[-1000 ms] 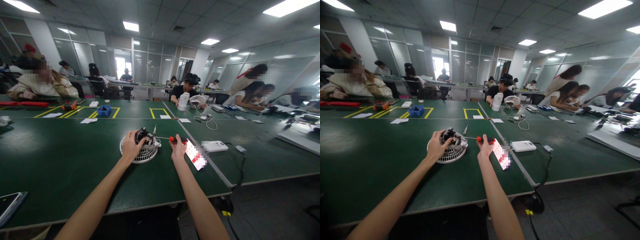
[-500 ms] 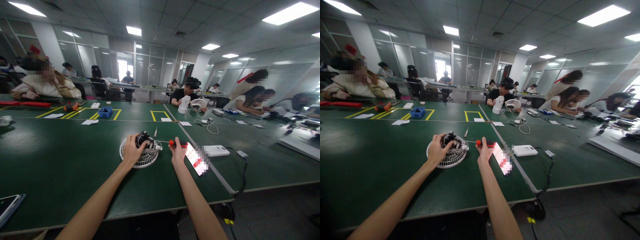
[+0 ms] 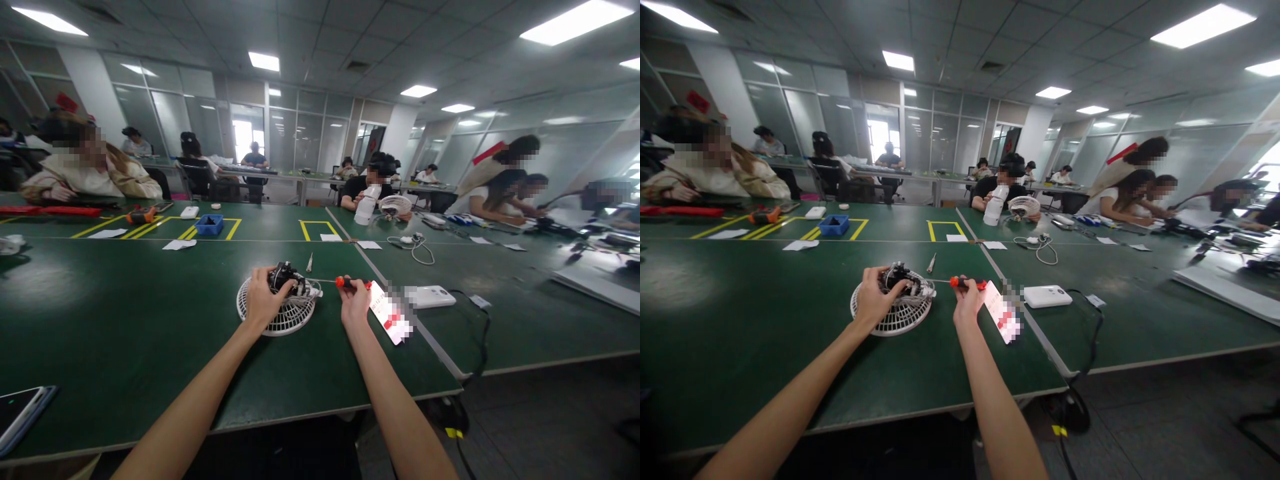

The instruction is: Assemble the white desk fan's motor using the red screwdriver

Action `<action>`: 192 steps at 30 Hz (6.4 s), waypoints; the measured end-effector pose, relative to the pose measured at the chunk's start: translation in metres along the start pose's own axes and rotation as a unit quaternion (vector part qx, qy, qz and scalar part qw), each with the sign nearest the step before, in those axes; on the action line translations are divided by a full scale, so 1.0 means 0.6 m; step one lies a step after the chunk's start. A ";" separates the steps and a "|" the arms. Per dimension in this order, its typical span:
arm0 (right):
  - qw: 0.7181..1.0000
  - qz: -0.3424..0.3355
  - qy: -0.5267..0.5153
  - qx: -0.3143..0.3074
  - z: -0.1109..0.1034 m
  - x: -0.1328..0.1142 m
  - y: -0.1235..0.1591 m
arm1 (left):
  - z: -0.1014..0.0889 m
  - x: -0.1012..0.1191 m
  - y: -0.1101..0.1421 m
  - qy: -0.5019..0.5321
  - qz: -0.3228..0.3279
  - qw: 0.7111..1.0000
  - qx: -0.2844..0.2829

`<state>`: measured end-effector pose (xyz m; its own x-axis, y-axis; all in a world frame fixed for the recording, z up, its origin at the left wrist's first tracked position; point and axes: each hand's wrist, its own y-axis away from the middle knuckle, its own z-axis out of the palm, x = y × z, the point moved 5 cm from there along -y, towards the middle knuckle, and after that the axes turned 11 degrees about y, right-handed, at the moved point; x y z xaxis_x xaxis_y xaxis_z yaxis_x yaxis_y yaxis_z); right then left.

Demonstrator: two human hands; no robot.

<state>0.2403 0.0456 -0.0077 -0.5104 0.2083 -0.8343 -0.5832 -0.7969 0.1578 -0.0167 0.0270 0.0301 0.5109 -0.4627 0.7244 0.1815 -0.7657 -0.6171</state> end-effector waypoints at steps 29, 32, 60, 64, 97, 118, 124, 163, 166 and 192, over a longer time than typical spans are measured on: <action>0.998 0.055 0.037 -0.022 0.012 0.006 0.019 | 0.004 -0.007 -0.006 0.031 -0.017 0.999 -0.012; 0.997 0.058 0.008 -0.041 0.014 0.005 0.017 | 0.003 -0.005 -0.007 0.032 -0.019 0.999 -0.014; 0.997 -0.015 0.057 -0.043 0.019 -0.008 0.022 | 0.001 -0.008 -0.007 0.047 -0.024 0.999 -0.004; 0.998 0.019 -0.004 -0.065 0.018 -0.010 0.023 | 0.000 -0.010 -0.007 0.049 -0.022 0.999 0.003; 0.999 -0.043 0.018 -0.024 0.007 0.000 0.010 | 0.001 -0.017 -0.004 0.057 -0.020 0.998 0.007; 0.994 -0.029 0.105 -0.009 0.012 -0.005 0.025 | 0.001 -0.017 -0.003 0.055 -0.029 0.998 0.008; 0.998 -0.034 0.044 -0.028 0.009 -0.005 0.019 | 0.001 -0.006 -0.006 0.006 -0.003 1.000 -0.025; 0.999 -0.018 0.033 -0.009 0.002 0.004 0.012 | 0.010 0.026 0.003 0.017 0.119 0.992 -0.041; 0.999 -0.017 0.043 -0.008 0.001 0.005 0.010 | 0.011 0.024 0.003 0.016 0.126 0.991 -0.039; 0.996 0.040 0.057 -0.060 0.021 0.010 0.027 | 0.003 0.033 -0.005 0.012 0.132 0.991 -0.009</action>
<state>0.2198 0.0410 -0.0031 -0.4726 0.0804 -0.8776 -0.4605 -0.8716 0.1682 -0.0054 0.0208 0.0459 0.5184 -0.6578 0.5464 0.0288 -0.6252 -0.7800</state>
